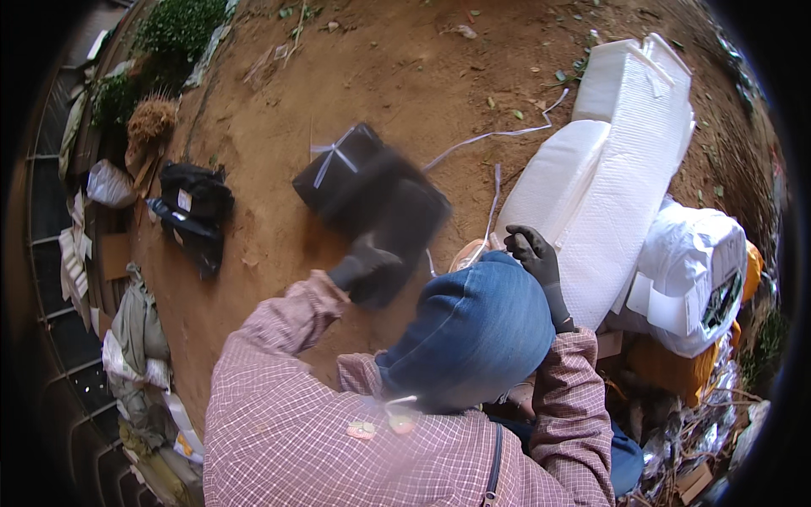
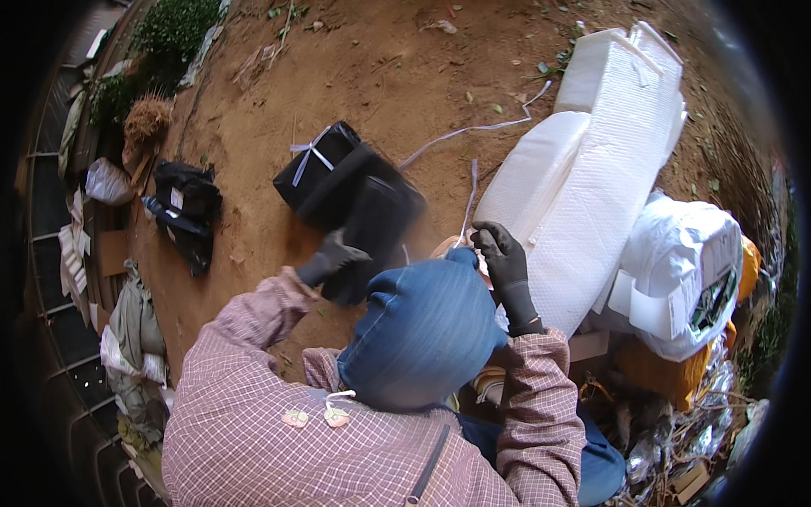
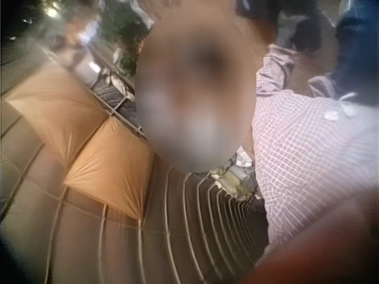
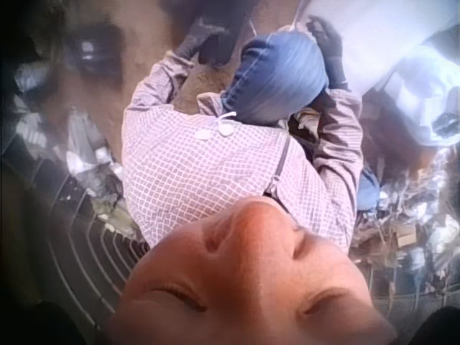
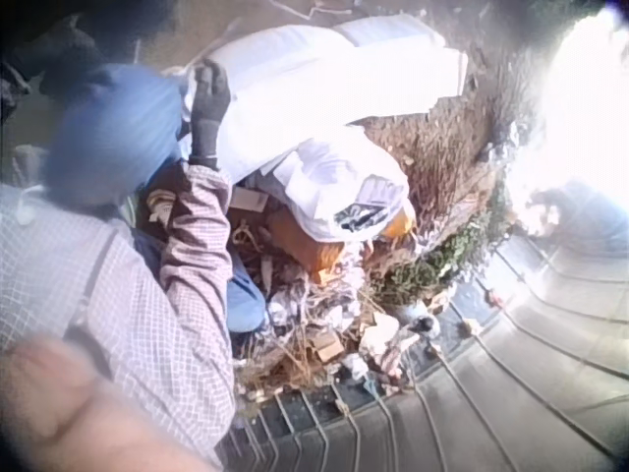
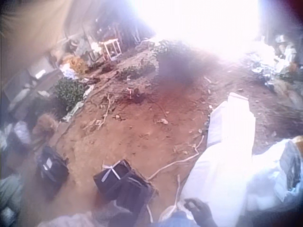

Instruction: The person sits on the ground and repeatedly places bundles of thin sticks into a black plastic bag, then ties the bag closed. The person repeats this process with multiple bundles, securing each bag with a string.

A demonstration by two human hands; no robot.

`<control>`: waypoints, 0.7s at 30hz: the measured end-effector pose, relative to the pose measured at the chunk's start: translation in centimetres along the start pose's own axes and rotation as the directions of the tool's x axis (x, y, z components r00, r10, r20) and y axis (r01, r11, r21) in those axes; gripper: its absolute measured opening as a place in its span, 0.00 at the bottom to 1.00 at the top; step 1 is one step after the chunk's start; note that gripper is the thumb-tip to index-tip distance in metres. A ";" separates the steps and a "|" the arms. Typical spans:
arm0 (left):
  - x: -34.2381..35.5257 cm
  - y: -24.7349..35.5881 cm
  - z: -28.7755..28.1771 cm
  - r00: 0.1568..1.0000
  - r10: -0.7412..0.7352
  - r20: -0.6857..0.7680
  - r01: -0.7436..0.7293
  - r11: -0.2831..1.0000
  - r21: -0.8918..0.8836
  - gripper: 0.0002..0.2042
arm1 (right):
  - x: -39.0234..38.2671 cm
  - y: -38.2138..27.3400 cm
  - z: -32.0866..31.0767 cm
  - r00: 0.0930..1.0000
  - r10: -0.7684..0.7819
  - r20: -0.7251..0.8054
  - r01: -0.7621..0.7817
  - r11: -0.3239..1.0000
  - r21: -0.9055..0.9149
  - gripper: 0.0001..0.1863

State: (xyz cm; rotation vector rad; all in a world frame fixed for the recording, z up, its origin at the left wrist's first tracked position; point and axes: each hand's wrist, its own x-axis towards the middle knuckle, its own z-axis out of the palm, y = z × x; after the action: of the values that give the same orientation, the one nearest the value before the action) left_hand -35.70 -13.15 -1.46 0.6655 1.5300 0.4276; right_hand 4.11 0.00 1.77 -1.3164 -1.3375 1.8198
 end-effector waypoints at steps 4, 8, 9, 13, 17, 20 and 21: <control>-7.7 7.9 -5.0 0.878 0.464 -0.115 -0.472 0.880 -0.049 0.13 | -1.8 -6.1 -1.5 0.980 -0.181 -0.085 0.168 0.976 -0.138 0.18; -16.0 19.8 -1.0 0.664 0.623 -0.413 -0.718 0.378 -0.584 0.11 | -3.7 -14.2 -1.3 0.934 -0.358 -0.005 0.356 0.929 -0.096 0.31; -17.7 23.1 0.5 0.644 0.612 -0.459 -0.709 0.252 -0.659 0.12 | -4.1 -16.5 -1.2 0.893 -0.444 0.072 0.450 0.880 -0.148 0.41; -22.5 34.7 4.7 0.445 0.760 -0.474 -0.775 0.061 -0.629 0.13 | -6.3 -25.1 0.5 0.656 -0.729 0.195 0.755 0.627 -0.195 0.51; -25.4 42.2 6.1 0.276 0.854 -0.441 -0.812 -0.038 -0.582 0.15 | -7.3 -32.5 1.9 0.399 -0.881 0.253 0.916 0.373 -0.146 0.58; -26.5 46.1 6.9 0.201 0.884 -0.422 -0.832 -0.074 -0.550 0.16 | -7.9 -36.7 2.3 0.290 -0.920 0.263 0.948 0.239 -0.211 0.65; -26.7 47.3 7.2 0.185 0.891 -0.414 -0.839 -0.076 -0.539 0.16 | -8.1 -37.5 2.4 0.265 -0.928 0.262 0.944 0.194 -0.265 0.68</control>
State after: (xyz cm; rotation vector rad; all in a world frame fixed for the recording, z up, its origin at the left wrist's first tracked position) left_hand -22.09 4.61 48.55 0.9842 0.4408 1.9188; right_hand 0.23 6.41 39.51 -0.2676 -1.9504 0.6716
